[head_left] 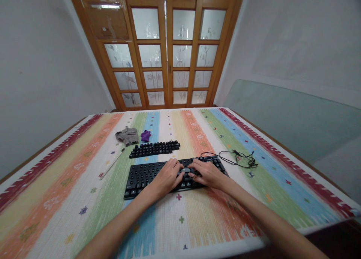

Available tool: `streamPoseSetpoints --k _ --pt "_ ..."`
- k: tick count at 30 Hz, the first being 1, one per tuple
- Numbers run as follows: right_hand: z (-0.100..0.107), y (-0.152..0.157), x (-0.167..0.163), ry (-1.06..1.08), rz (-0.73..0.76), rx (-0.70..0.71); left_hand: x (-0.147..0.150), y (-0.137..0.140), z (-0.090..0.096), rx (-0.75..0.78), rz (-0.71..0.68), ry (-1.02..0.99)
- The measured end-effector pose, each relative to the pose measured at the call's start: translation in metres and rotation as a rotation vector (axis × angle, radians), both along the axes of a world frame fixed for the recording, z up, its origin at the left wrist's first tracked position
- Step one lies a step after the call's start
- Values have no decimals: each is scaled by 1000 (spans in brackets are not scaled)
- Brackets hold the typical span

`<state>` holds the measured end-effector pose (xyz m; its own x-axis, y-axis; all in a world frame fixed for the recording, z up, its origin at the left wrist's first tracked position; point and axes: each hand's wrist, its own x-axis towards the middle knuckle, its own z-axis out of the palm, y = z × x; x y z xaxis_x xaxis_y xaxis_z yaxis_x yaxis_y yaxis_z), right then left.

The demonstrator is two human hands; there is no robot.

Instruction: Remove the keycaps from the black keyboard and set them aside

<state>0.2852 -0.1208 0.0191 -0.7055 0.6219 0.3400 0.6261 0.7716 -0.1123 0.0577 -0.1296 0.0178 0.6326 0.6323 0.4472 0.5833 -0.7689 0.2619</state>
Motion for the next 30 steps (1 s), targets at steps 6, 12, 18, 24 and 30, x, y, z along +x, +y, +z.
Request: streamPoseSetpoints --k 6,12,18,24,30 --pt "7 6 -22 50 43 -25 -18 -3 1 -10 33 -52" --pt "10 29 -32 46 -46 -89 -52 3 9 45 152 -90" --pt "9 63 -38 -56 -229 -161 -114 16 6 58 383 -185" --pt "4 84 -46 -134 -303 -194 -160 25 -16 31 689 -333" --pt "-1 92 -47 -181 -333 -222 -171 29 -36 -65 822 -371"
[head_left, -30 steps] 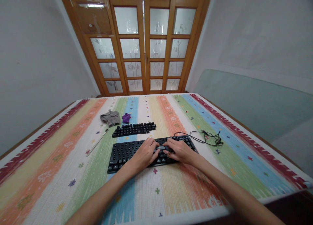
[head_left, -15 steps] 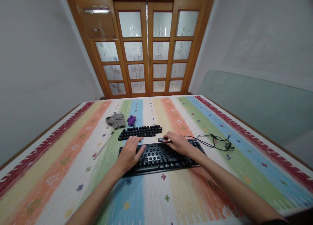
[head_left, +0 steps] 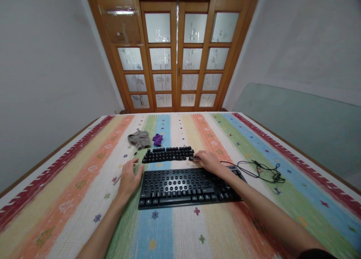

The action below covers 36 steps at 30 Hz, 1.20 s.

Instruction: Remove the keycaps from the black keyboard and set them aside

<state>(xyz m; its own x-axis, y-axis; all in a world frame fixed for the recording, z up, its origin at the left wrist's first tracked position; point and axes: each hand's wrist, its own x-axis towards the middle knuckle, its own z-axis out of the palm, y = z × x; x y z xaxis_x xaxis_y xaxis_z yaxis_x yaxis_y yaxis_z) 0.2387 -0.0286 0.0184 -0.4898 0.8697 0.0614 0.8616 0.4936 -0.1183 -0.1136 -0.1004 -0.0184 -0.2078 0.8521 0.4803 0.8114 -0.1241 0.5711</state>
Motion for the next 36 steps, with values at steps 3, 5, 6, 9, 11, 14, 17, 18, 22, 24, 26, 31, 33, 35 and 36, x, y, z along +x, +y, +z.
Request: streamPoseSetpoints --k 3,5,6,9,11,14,17,18,22,24,26,31,33,35,36 --pt "1 0 -2 -10 0 -11 0 2 -4 -54 6 -34" --pt "3 0 -3 -12 -3 -13 -1 2 -5 -85 -1 -45" --pt "3 -1 -4 -11 -5 -13 -1 3 -6 -95 -4 -45" --pt "4 -1 -5 -6 -9 -11 -2 3 -8 -120 -9 -41" --pt "4 -1 -5 2 -9 -10 -3 3 -10 -137 -19 -41" --pt "1 2 -4 18 -7 -11 -4 3 -11 -170 -41 -38" --pt "-3 5 -3 33 -10 -8 -4 2 -12 -198 -50 -43" --pt "-4 6 -4 37 -12 -6 -5 2 -12 -197 -52 -47" --pt "-5 6 -5 46 -21 -3 -5 2 -13 -178 -65 -50" --pt "-5 5 -5 51 -23 -2 -4 1 -13 -182 -67 -44" --pt "-4 5 -6 55 -25 -2 -3 1 -12 -189 -67 -39" --pt "-2 4 -8 58 -34 -8 -2 0 -10 -185 -76 -32" --pt "-1 4 -9 58 -39 -11 -2 1 -10 -190 -72 -25" --pt "0 3 -10 58 -46 -14 -2 1 -11 -202 -71 -14" --pt "0 3 -10 58 -50 -15 -2 2 -12 -207 -73 -8"
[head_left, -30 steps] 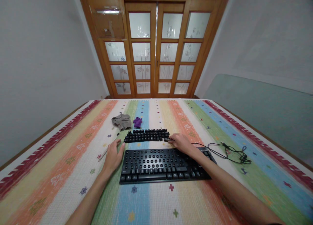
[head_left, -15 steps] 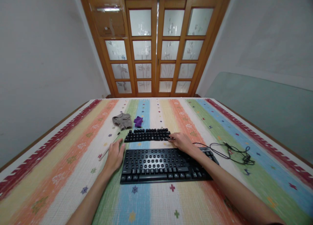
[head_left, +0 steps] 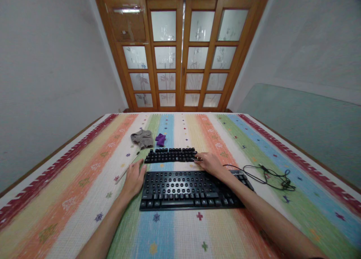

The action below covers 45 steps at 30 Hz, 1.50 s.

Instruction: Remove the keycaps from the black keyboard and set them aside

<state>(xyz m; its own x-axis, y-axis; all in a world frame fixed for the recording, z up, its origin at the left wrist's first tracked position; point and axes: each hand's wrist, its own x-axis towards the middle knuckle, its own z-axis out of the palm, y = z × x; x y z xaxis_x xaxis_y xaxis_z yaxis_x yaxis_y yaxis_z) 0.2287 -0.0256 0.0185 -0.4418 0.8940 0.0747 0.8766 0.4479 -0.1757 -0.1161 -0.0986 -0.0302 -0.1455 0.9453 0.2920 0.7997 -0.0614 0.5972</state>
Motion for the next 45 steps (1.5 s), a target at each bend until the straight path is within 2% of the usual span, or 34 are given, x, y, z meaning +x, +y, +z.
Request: streamPoseSetpoints --k 13,35,45 --pt "-1 0 0 -9 -10 -2 -3 1 -9 29 -14 33" --pt "6 -6 -5 -40 -28 14 -3 3 -13 32 -10 45" --pt "5 -6 -7 -53 -27 21 -2 2 -9 50 -36 69"
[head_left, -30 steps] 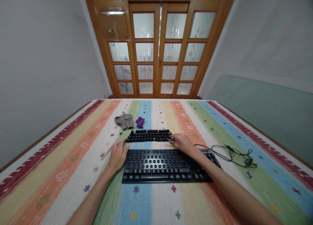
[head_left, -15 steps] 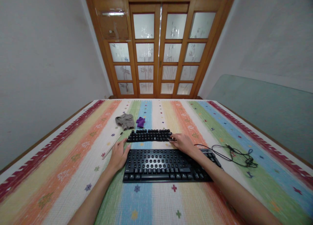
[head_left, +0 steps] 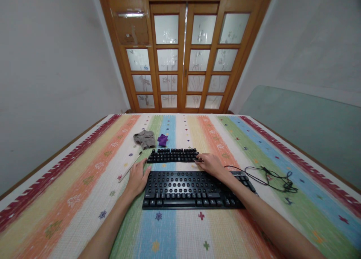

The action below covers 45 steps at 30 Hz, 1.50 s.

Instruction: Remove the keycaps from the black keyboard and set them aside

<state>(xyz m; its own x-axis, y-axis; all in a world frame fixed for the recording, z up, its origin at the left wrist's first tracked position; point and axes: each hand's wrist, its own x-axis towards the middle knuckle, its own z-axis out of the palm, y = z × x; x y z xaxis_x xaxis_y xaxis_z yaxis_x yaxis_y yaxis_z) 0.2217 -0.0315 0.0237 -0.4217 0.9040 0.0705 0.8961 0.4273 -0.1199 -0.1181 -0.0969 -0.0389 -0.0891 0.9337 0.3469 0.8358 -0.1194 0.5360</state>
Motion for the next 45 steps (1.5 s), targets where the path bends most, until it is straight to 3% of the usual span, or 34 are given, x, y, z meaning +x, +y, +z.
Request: streamPoseSetpoints --k 14,27,37,41,45 --pt "3 -9 13 46 -30 32 -2 2 -3 82 -17 7" --pt "4 -74 20 183 63 35 1 -4 5 180 -37 -16" --pt "-27 -124 10 198 111 231 3 -12 22 248 -95 14" --pt "-25 -121 2 225 110 204 5 -14 24 245 -118 25" --pt "-10 -94 -10 226 150 168 6 -14 23 231 -128 41"
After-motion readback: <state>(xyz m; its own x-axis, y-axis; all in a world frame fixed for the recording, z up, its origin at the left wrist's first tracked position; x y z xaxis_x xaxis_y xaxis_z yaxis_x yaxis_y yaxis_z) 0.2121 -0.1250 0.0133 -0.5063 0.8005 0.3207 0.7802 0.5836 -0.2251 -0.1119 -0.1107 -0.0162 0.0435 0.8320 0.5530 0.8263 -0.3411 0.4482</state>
